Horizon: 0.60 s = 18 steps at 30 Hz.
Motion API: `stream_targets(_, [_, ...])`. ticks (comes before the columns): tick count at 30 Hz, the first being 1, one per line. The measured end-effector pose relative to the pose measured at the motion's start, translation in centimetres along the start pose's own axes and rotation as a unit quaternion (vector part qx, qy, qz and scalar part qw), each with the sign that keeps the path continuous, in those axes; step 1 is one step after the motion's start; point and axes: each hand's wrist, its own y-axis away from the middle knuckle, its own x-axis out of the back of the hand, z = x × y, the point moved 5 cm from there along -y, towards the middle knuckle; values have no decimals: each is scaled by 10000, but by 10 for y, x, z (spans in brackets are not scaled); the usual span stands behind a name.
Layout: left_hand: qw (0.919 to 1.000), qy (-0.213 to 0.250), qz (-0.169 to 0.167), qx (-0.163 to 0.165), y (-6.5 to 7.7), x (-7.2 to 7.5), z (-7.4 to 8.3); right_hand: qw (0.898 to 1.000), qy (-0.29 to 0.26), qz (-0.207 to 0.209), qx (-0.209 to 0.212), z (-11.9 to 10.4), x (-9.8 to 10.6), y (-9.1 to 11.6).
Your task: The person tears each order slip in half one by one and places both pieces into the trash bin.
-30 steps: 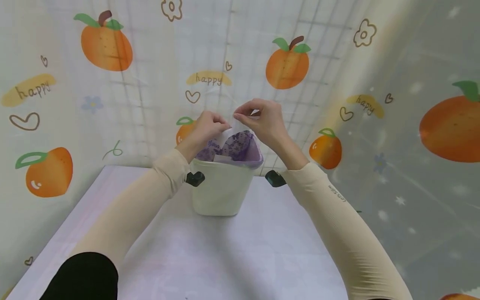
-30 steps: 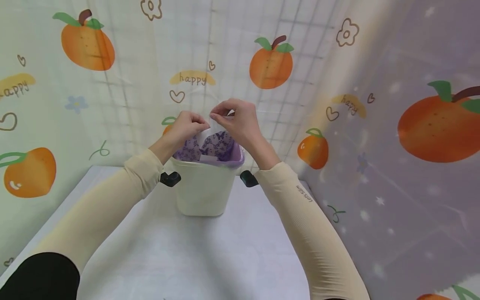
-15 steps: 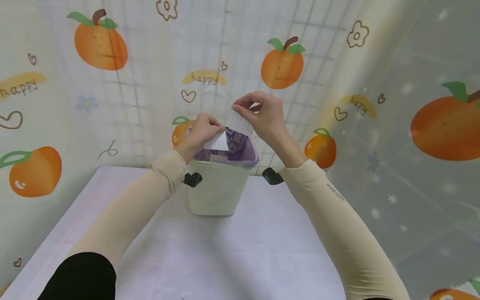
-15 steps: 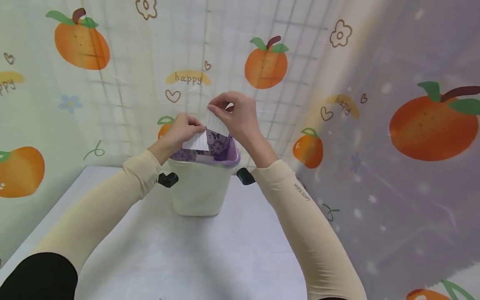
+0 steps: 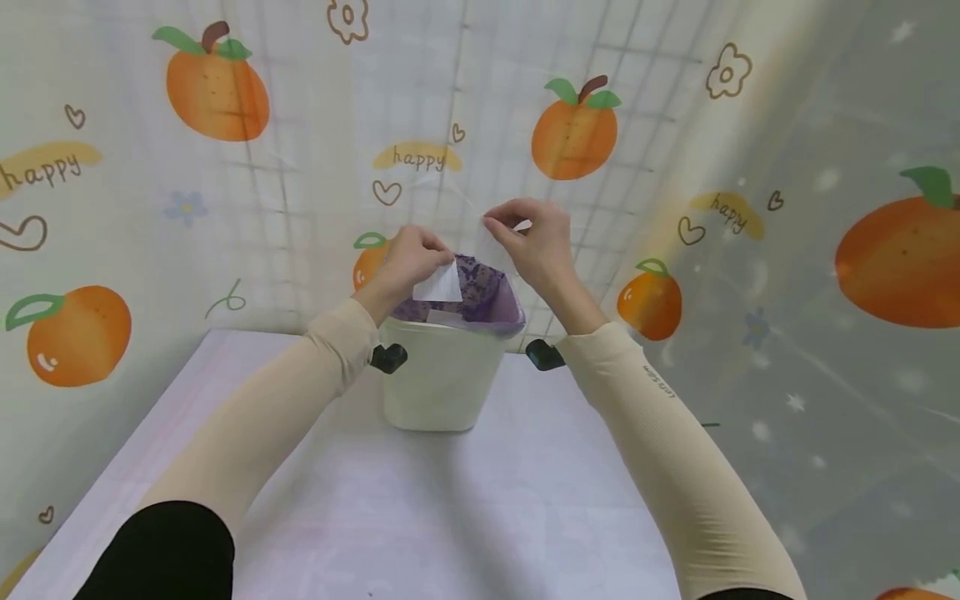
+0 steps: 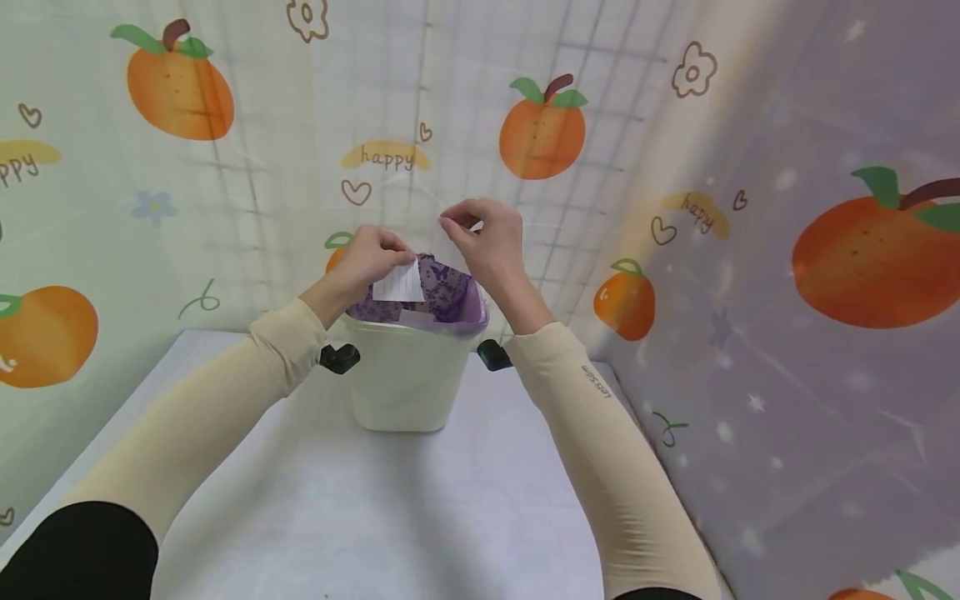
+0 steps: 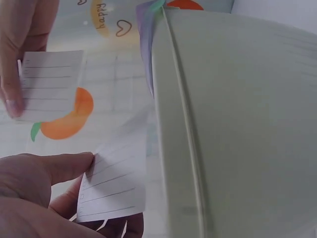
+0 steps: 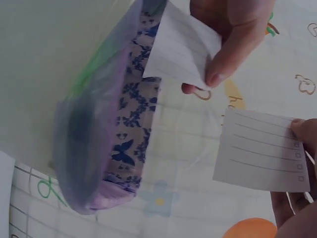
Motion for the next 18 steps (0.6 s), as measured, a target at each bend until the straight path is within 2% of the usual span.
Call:
stream_targets(5, [9993,-247,293,38,-2,4,-5,9990,100,-373,-230,18,-19,6])
stream_targets(9, [9992,-312,222,80,-4,1,-11,9966,232,-649,-458,31,-27,13])
stream_targets(18, [9998,-71,190,82,-2,11,-15,9946,583,-401,-760,49,-16,21])
